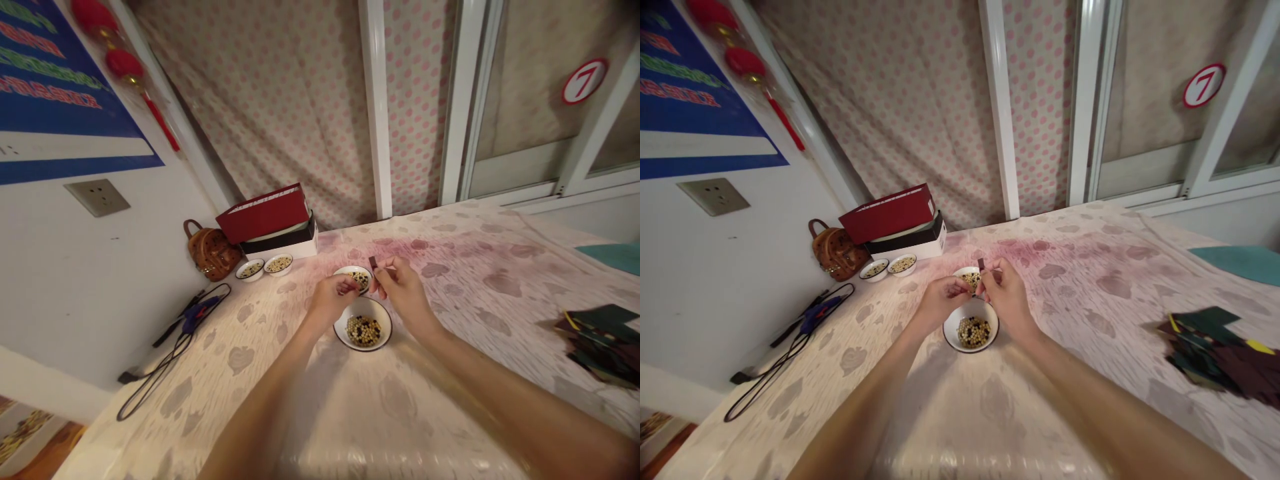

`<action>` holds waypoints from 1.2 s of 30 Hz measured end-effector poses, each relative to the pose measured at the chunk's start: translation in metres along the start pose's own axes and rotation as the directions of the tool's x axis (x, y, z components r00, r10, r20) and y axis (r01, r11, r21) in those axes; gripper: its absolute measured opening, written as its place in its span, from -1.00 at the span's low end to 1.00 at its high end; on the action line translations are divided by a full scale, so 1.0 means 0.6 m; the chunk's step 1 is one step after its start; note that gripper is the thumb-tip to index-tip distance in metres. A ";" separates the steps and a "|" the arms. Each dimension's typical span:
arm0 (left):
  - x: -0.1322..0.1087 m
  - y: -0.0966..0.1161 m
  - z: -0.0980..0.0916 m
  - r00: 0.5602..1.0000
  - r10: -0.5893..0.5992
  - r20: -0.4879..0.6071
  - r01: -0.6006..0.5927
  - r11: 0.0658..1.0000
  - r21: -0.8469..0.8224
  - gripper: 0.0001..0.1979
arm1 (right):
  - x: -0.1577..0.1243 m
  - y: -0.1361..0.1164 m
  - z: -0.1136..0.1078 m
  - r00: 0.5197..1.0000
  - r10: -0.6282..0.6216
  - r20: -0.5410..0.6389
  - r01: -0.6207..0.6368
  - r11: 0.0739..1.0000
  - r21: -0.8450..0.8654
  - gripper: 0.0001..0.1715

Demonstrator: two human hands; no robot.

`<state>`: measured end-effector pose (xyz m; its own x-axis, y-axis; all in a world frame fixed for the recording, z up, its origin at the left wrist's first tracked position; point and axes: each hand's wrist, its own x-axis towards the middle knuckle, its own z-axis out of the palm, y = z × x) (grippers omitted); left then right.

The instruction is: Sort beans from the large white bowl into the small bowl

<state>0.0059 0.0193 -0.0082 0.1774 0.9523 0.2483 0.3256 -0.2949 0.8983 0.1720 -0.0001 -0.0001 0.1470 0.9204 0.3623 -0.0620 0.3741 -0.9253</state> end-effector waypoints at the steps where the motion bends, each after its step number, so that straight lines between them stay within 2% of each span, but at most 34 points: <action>1: -0.009 0.003 0.002 1.000 -0.001 0.002 0.001 0.998 -0.067 -0.92 | -0.002 0.002 0.001 1.000 0.001 0.007 -0.001 1.000 0.002 -0.81; 4: -0.024 0.007 0.005 1.000 -0.024 0.005 0.024 0.986 -0.164 -0.92 | -0.006 0.008 0.005 1.000 0.005 0.028 -0.006 1.000 0.003 -0.81; 14: -0.032 0.013 0.010 0.999 -0.032 -0.004 0.031 0.988 -0.151 -0.91 | -0.014 0.013 0.008 0.997 0.006 0.083 -0.002 0.999 -0.050 -0.78; 27: -0.032 0.017 0.008 0.997 -0.070 -0.029 0.060 0.961 -0.271 -0.88 | -0.014 0.011 0.008 0.996 0.001 0.089 0.005 0.998 -0.070 -0.81; 30: -0.032 0.022 0.001 0.995 -0.099 -0.011 0.085 0.898 -0.431 -0.76 | -0.017 0.006 0.010 0.994 0.003 0.107 0.002 0.999 -0.038 -0.82; 33: -0.031 0.025 -0.003 0.991 -0.134 0.029 0.124 0.789 -0.601 -0.65 | -0.023 0.001 0.012 0.990 -0.012 0.141 0.017 0.999 -0.032 -0.84; 36: -0.029 0.026 -0.003 0.984 -0.168 0.057 0.159 0.698 -0.698 -0.61 | -0.030 -0.004 0.013 0.984 -0.039 0.174 0.046 0.998 -0.034 -0.84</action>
<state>0.0060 -0.0017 0.0020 0.1725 0.9823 0.0733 -0.3932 0.0004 0.9194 0.1616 -0.0167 -0.0036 -0.0243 0.9107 0.4124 -0.0215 0.4120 -0.9109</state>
